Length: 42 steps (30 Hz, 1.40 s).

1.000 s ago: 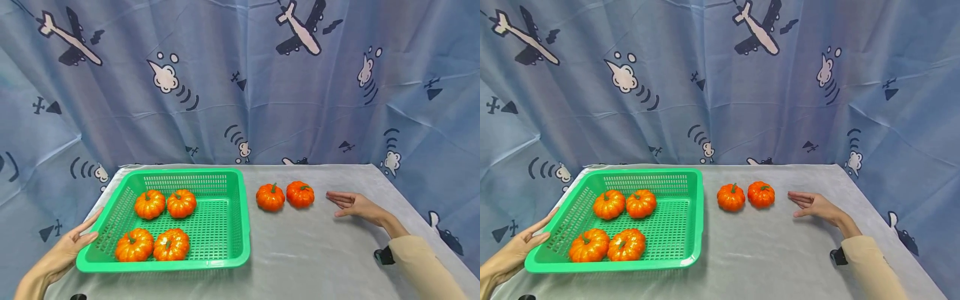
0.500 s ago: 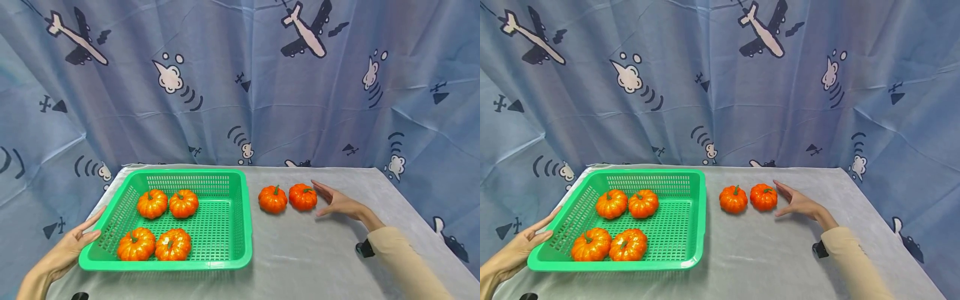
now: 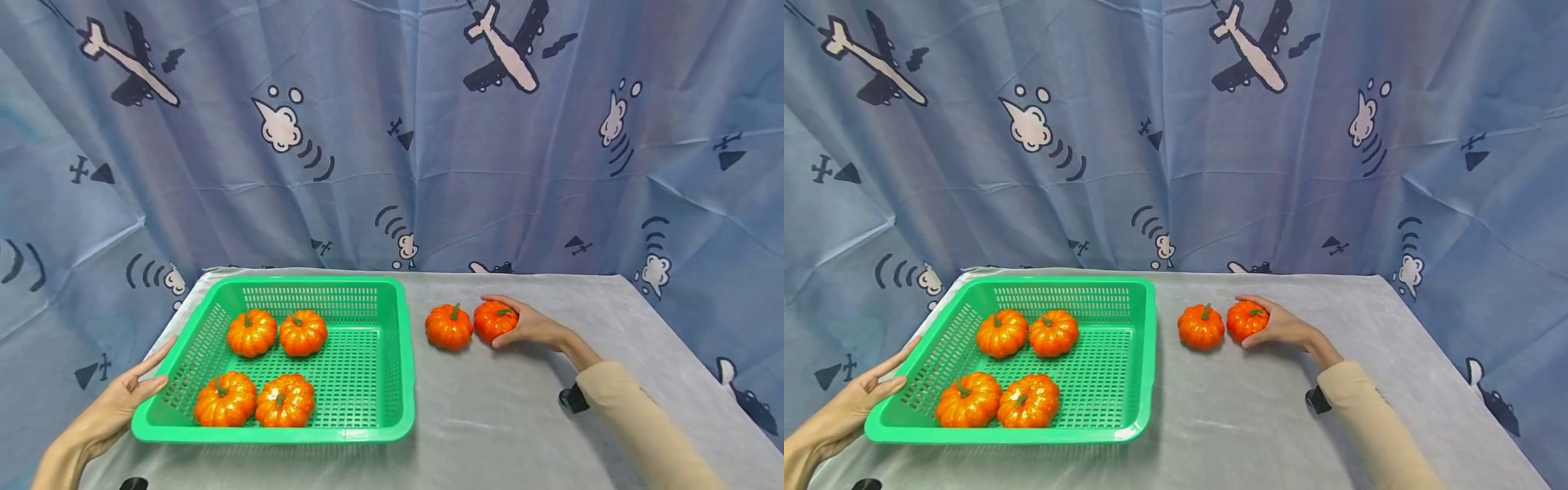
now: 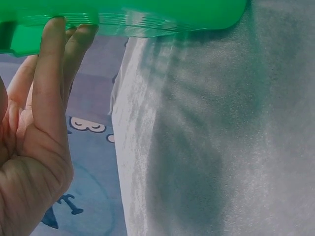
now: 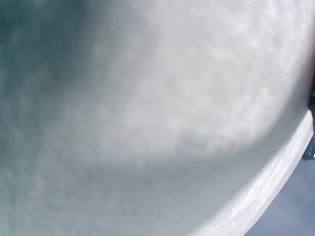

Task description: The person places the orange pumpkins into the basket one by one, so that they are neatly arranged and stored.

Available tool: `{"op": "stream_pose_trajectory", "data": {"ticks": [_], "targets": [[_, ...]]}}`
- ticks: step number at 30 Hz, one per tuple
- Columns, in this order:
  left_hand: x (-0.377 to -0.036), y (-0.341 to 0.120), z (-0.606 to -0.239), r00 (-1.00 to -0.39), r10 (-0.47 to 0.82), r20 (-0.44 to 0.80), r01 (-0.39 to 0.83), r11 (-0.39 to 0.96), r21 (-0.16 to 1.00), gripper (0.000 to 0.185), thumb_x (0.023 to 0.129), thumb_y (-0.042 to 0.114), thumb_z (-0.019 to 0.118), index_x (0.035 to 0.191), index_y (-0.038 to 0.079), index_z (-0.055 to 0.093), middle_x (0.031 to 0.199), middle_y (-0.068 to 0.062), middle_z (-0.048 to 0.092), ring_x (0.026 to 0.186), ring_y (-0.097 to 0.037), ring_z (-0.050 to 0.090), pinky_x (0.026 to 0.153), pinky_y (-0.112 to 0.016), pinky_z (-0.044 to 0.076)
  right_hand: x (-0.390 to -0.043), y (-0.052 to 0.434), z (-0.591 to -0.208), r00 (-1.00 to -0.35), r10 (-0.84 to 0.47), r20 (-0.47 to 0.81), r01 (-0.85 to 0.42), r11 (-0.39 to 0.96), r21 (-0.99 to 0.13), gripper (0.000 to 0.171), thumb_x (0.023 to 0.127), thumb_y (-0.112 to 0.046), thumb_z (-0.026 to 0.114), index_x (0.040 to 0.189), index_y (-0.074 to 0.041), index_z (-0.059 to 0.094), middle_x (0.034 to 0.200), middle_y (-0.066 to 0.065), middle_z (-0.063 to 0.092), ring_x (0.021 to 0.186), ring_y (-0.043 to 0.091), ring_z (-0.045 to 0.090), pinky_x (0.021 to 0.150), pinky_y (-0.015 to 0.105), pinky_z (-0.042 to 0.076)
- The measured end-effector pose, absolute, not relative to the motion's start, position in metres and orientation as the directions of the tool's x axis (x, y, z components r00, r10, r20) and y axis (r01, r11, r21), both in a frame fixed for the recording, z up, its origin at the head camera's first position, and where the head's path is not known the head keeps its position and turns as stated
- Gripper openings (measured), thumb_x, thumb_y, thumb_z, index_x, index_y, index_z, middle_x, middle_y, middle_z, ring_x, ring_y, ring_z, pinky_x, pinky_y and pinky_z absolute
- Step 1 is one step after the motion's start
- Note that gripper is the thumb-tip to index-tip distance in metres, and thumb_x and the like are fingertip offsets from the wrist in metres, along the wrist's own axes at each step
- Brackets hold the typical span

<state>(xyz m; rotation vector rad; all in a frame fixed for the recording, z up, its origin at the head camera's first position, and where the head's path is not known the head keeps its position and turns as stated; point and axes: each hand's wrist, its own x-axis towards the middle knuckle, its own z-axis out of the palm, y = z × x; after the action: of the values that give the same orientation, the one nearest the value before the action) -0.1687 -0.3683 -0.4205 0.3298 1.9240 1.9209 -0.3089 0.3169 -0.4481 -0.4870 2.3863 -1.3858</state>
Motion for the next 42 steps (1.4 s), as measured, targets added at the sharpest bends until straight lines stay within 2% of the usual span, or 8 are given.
{"op": "stream_pose_trajectory", "data": {"ticks": [3, 8, 15, 19, 22, 26, 29, 42], "targets": [[-0.17, -0.366, -0.42, -0.876, 0.472, -0.101, -0.118, -0.007, 0.993, 0.058, 0.107, 0.012, 0.03, 0.15, 0.046, 0.011, 0.13, 0.028, 0.048, 0.104, -0.02, 0.065, 0.084, -0.038, 0.056, -0.307, 0.321, -0.443, -0.902, -0.421, -0.092, -0.129, 0.467, -0.875, 0.086, 0.077, -0.015, 0.081, 0.147, -0.005, 0.031, 0.15, 0.021, 0.029, 0.128, 0.039, 0.037, 0.102, 0.052, 0.042], [-0.172, -0.364, -0.416, -0.842, 0.536, -0.059, -0.123, -0.083, 0.989, 0.058, 0.107, 0.008, 0.026, 0.146, 0.051, 0.021, 0.125, 0.009, 0.062, 0.099, -0.031, 0.066, 0.084, -0.041, 0.055, -0.298, 0.336, -0.421, -0.941, -0.337, -0.042, -0.139, 0.496, -0.857, 0.077, 0.078, -0.015, 0.08, 0.14, -0.005, 0.035, 0.136, 0.02, 0.041, 0.115, 0.035, 0.045, 0.091, 0.036, 0.051], [-0.168, -0.372, -0.418, -0.882, 0.467, -0.065, -0.077, -0.005, 0.997, 0.059, 0.107, 0.01, 0.029, 0.151, 0.043, 0.011, 0.13, 0.027, 0.048, 0.105, -0.014, 0.064, 0.084, -0.035, 0.056, -0.278, 0.343, -0.387, -0.95, -0.312, -0.002, -0.148, 0.456, -0.878, 0.069, 0.081, -0.01, 0.075, 0.138, -0.009, 0.035, 0.124, 0.016, 0.046, 0.104, 0.025, 0.05, 0.082, 0.029, 0.054], [-0.167, -0.374, -0.421, -0.909, 0.391, -0.141, -0.116, 0.087, 0.989, 0.059, 0.107, 0.015, 0.032, 0.152, 0.041, 0.005, 0.158, 0.002, 0.015, 0.134, -0.031, 0.034, 0.086, -0.023, 0.054, -0.268, 0.333, -0.378, -0.95, -0.312, -0.009, -0.113, 0.369, -0.923, 0.065, 0.082, -0.005, 0.073, 0.136, -0.015, 0.038, 0.125, 0.013, 0.043, 0.106, 0.025, 0.048, 0.082, 0.032, 0.055], [-0.165, -0.374, -0.422, -0.916, 0.367, -0.162, -0.123, 0.127, 0.984, 0.059, 0.107, 0.017, 0.032, 0.153, 0.04, 0.003, 0.155, 0.0, -0.019, 0.138, -0.021, 0.029, 0.087, -0.018, 0.051, -0.261, 0.321, -0.37, -0.949, -0.314, -0.016, -0.094, 0.33, -0.939, 0.063, 0.082, -0.005, 0.073, 0.134, -0.019, 0.039, 0.125, 0.012, 0.042, 0.108, 0.026, 0.046, 0.082, 0.033, 0.055], [-0.167, -0.373, -0.422, -0.879, 0.467, -0.091, -0.111, -0.015, 0.994, 0.057, 0.107, 0.012, 0.029, 0.149, 0.047, 0.014, 0.149, 0.004, 0.038, 0.108, -0.011, 0.062, 0.086, -0.035, 0.055, -0.254, 0.302, -0.356, -0.954, -0.299, -0.031, -0.069, 0.319, -0.945, 0.062, 0.083, -0.007, 0.073, 0.134, -0.018, 0.039, 0.126, 0.014, 0.042, 0.109, 0.029, 0.046, 0.083, 0.032, 0.055], [-0.168, -0.372, -0.42, -0.847, 0.53, -0.048, -0.118, -0.098, 0.988, 0.057, 0.107, 0.009, 0.027, 0.145, 0.051, 0.023, 0.126, 0.017, 0.058, 0.105, -0.022, 0.065, 0.084, -0.04, 0.055, -0.249, 0.288, -0.344, -0.955, -0.293, -0.049, -0.046, 0.309, -0.95, 0.063, 0.083, -0.008, 0.073, 0.135, -0.017, 0.039, 0.125, 0.017, 0.043, 0.109, 0.031, 0.045, 0.082, 0.033, 0.055], [-0.169, -0.366, -0.42, -0.84, 0.54, -0.055, -0.128, -0.099, 0.987, 0.056, 0.107, 0.01, 0.028, 0.14, 0.055, 0.031, 0.123, 0.013, 0.062, 0.1, -0.025, 0.066, 0.081, -0.04, 0.056, -0.243, 0.225, -0.313, -0.928, -0.365, -0.072, -0.017, 0.234, -0.972, 0.068, 0.08, -0.004, 0.074, 0.138, -0.006, 0.038, 0.12, 0.018, 0.048, 0.105, 0.03, 0.049, 0.081, 0.033, 0.055]]}}
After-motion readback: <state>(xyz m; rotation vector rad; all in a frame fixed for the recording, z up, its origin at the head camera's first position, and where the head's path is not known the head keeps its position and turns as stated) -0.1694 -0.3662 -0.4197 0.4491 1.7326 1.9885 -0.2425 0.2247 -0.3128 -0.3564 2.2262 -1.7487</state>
